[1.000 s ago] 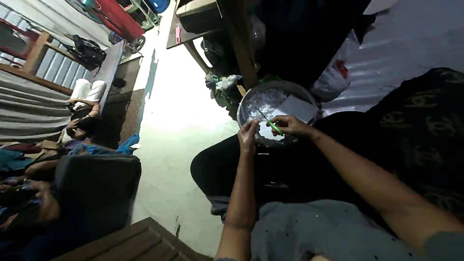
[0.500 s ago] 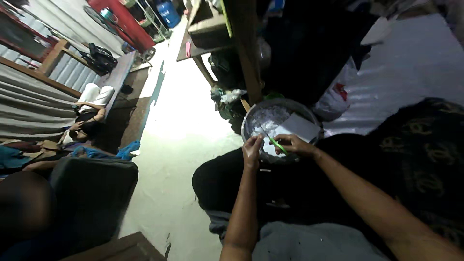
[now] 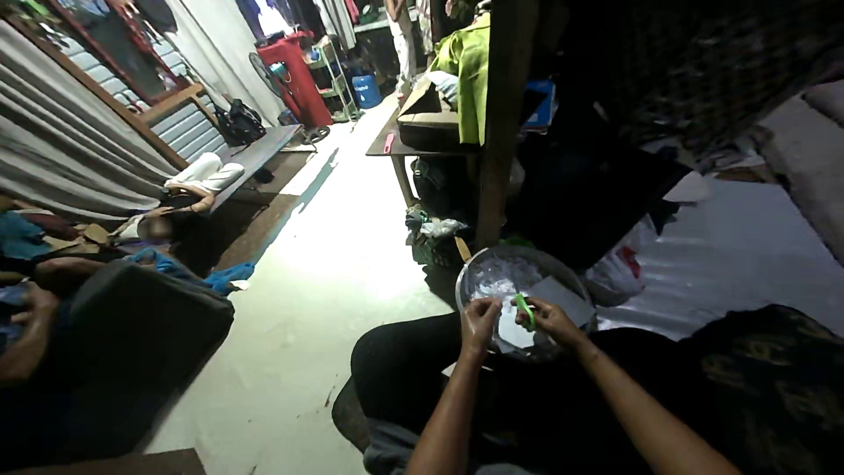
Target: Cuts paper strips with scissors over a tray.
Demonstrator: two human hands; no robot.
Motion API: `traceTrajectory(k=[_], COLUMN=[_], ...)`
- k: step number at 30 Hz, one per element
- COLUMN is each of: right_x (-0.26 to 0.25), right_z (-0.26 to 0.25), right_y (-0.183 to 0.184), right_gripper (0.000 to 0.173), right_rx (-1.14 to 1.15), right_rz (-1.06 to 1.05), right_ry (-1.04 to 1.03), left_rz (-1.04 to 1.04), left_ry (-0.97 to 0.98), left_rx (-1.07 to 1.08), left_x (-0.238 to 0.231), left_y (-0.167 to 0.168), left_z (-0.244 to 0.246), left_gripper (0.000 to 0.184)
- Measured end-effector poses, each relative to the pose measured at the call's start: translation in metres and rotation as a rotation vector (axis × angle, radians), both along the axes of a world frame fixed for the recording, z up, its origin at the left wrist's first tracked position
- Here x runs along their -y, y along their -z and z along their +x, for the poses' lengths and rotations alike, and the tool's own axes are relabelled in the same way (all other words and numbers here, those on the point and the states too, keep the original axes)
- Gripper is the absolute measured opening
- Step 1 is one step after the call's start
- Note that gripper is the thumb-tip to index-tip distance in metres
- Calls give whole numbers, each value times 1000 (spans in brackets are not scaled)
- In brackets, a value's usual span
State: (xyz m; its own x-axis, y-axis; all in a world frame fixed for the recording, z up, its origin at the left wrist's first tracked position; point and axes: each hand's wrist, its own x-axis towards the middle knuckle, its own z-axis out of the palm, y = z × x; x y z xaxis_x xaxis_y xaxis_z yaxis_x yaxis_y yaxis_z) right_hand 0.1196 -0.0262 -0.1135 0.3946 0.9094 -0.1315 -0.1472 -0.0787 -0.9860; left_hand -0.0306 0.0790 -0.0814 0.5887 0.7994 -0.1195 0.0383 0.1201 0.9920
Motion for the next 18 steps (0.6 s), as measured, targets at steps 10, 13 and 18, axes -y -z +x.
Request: traceTrajectory(k=[10,13,18], right_x=[3,2,3], right_z=[-4,-4,-5], right_y=[-4,-1,-2], right_gripper=[31,32,36], right_rx=[-206,-190,-181], right_rz=[40,54,64], right_ry=[173,182,220], left_rz=[186,196,209], left_ry=[215,226,255], left_rx=[-207,-229,-266], left_x=[15,14,15], left_y=[-4,-4,0], left_z=[7,6,3], left_gripper=[23,23,23])
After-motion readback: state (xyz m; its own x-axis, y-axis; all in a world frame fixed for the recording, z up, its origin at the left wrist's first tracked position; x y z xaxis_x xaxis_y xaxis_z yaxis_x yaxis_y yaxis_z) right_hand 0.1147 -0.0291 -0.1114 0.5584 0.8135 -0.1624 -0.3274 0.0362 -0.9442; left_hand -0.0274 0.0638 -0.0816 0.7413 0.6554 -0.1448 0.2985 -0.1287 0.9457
